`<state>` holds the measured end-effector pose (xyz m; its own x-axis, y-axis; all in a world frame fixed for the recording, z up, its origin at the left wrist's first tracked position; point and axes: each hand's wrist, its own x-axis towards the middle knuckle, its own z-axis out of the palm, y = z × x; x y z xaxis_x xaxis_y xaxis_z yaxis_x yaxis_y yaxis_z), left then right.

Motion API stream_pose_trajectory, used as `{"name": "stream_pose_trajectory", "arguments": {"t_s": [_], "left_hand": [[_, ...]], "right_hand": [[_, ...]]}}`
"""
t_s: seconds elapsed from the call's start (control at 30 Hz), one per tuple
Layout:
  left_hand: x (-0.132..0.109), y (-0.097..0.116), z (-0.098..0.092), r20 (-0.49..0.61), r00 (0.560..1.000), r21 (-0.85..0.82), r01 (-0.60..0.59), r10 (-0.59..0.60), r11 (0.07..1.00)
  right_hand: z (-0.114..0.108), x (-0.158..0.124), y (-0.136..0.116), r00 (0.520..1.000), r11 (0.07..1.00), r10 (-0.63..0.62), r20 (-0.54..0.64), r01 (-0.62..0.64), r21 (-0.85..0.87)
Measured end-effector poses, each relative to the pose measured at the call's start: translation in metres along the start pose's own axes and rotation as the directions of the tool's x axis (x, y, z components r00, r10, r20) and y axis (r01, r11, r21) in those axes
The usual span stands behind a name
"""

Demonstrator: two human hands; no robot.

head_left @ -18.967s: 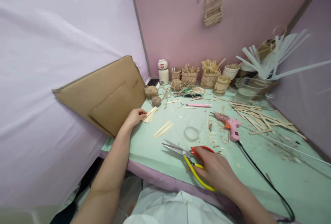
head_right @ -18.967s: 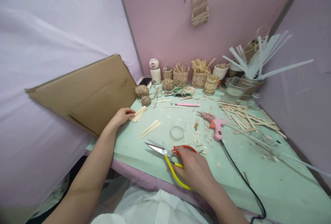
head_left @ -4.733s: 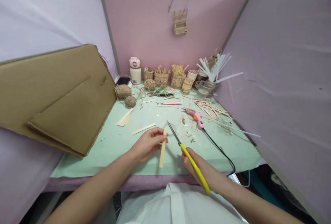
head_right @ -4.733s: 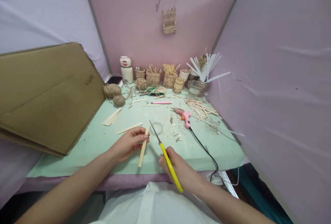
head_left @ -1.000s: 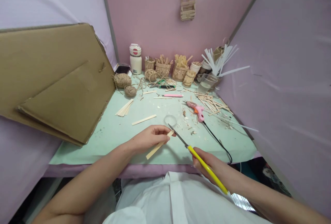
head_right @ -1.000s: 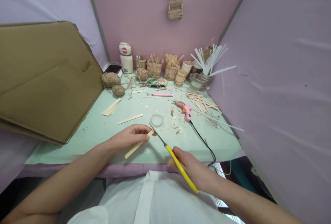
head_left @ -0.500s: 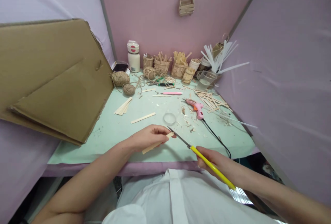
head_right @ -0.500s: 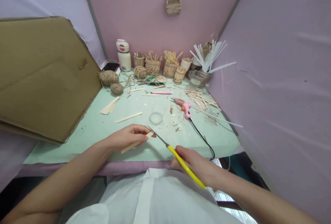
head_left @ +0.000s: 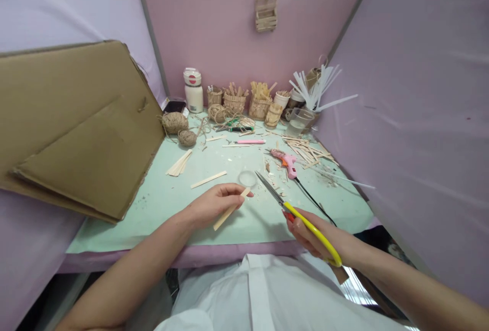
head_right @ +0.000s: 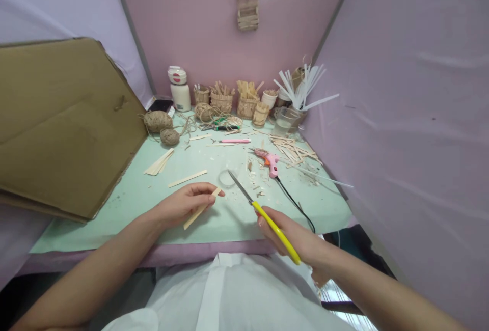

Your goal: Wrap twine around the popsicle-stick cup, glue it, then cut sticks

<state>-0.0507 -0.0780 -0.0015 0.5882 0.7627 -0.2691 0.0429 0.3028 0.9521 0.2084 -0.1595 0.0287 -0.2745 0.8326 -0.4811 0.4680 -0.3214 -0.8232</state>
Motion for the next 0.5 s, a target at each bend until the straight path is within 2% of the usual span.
{"name": "stream_pose_trajectory", "arguments": {"t_s": [0.17,0.3,0.5], "left_hand": [[0.004,-0.005,-0.003,-0.178,0.976,0.049,-0.119,0.126,0.992],[0.004,-0.005,-0.005,-0.21,0.957,0.094,-0.184,0.2,0.978],[0.006,-0.003,-0.007,-0.249,0.945,0.061,-0.205,0.213,0.977]], "right_hand": [[0.008,0.008,-0.005,0.995,0.998,-0.066,0.074,0.067,-0.004],[0.011,0.01,-0.008,0.993,0.998,-0.055,0.104,0.052,0.028],[0.015,0.011,-0.006,0.992,0.997,-0.053,0.117,0.047,0.054]]}}
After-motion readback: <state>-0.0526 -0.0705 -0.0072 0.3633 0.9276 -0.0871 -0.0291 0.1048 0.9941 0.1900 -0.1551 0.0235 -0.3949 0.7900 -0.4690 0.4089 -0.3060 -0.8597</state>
